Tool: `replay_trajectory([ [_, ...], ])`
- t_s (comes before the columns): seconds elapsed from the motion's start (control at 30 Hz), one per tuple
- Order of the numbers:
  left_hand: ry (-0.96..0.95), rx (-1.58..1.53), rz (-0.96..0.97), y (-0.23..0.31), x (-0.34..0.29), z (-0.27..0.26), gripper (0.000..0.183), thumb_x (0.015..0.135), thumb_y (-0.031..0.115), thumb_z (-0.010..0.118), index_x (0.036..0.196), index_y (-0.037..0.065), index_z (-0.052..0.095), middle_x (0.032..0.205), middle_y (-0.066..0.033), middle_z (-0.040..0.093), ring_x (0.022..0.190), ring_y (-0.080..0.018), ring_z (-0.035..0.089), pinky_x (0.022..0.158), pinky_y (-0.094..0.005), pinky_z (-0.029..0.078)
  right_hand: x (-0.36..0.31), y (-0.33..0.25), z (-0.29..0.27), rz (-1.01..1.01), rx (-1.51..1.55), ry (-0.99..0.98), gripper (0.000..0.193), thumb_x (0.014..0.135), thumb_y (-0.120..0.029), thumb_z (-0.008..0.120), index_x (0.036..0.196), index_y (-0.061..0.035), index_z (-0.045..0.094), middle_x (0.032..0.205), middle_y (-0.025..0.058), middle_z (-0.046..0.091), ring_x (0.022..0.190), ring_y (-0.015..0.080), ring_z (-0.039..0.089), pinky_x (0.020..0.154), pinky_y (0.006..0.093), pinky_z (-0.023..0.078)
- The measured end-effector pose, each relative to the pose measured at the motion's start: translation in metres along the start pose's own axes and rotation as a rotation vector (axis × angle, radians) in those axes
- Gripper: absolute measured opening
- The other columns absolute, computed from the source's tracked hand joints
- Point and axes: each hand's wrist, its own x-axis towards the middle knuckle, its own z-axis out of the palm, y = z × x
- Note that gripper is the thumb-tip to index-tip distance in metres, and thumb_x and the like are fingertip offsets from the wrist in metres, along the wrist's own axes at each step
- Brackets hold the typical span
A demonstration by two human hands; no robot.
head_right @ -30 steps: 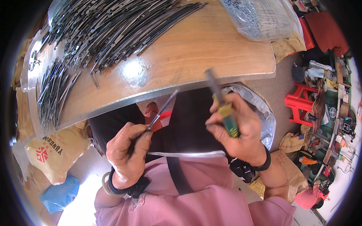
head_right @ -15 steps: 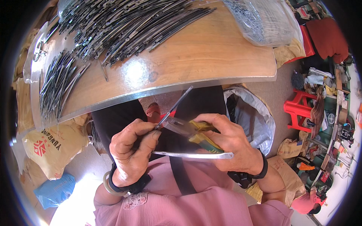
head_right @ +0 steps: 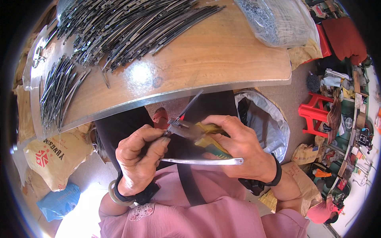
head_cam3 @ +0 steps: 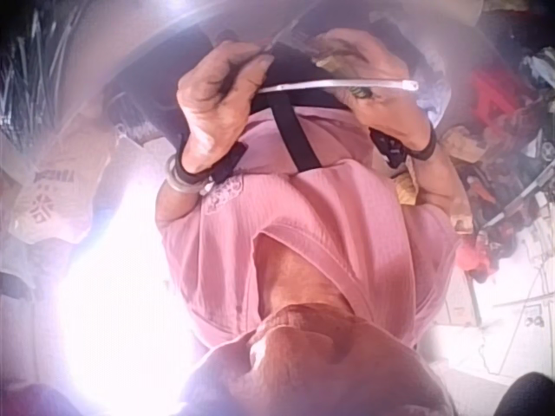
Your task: The person cuts thin metal rods using pliers and gathers them into a bundle. They then place the bundle into a basket on the floor.
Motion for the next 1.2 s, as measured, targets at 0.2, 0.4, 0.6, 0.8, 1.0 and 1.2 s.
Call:
replay_trajectory([
  [0.2,-0.015,-0.132,-0.190,0.007,0.001,-0.003,0.012,0.082,-0.010,0.067,0.092,-0.004,0.066,0.065,-0.0027,0.057,0.057,-0.0072,0.051,0.051,-0.0223,0.040,-0.001,-0.003,-0.003,0.018,0.032,-0.090,0.035,0.067,-0.011,0.070,0.099,0.0015,0.069,0.117,0.0161,0.057,0.099,0.0321,0.061,0.085,0.0390,0.052],
  [0.4,-0.043,-0.150,-0.311,0.008,0.008,-0.017,0.006,0.086,-0.007,0.062,0.090,-0.005,0.066,0.065,-0.0019,0.058,0.052,-0.0064,0.049,0.048,-0.0230,0.038,0.014,-0.005,0.001,-0.160,-0.117,-0.137,0.034,0.069,-0.014,0.070,0.093,0.0063,0.060,0.104,0.0188,0.055,0.090,0.0328,0.062,0.075,0.0374,0.054],
  [0.6,0.182,-0.248,-0.350,0.017,0.016,-0.034,0.005,0.086,0.001,0.063,0.088,-0.001,0.059,0.064,-0.0043,0.054,0.041,-0.0077,0.042,0.036,-0.0204,0.028,0.054,-0.013,-0.003,-0.241,-0.128,-0.140,0.035,0.074,-0.021,0.074,0.092,0.0044,0.060,0.095,0.0161,0.053,0.085,0.0291,0.060,0.065,0.0346,0.053],
  [0.8,0.314,-0.091,-0.409,0.028,0.018,-0.088,0.005,0.085,0.000,0.058,0.087,-0.002,0.062,0.063,-0.0052,0.057,0.042,-0.0079,0.044,0.035,-0.0217,0.029,0.067,0.006,-0.041,-0.277,-0.077,0.045,0.038,0.080,-0.023,0.072,0.104,0.0051,0.063,0.102,0.0172,0.059,0.083,0.0303,0.062,0.066,0.0388,0.053],
  [1.0,0.627,0.737,0.066,0.008,0.031,-0.185,0.012,0.092,-0.001,0.059,0.104,-0.001,0.061,0.089,-0.0103,0.065,0.067,-0.0122,0.055,0.059,-0.0240,0.043,0.149,0.054,-0.109,-0.316,-0.554,0.408,0.020,0.075,-0.009,0.069,0.094,-0.0013,0.067,0.098,0.0135,0.058,0.082,0.0294,0.061,0.069,0.0376,0.053],
  [1.2,0.263,1.013,0.151,0.052,0.035,-0.104,0.032,0.077,0.000,0.070,0.108,-0.002,0.064,0.100,-0.0164,0.064,0.088,-0.0361,0.063,0.081,-0.0402,0.050,0.163,0.080,-0.110,-0.535,-0.799,0.427,0.016,0.063,-0.002,0.066,0.077,0.0002,0.059,0.101,0.0142,0.056,0.090,0.0308,0.060,0.072,0.0385,0.053],
])
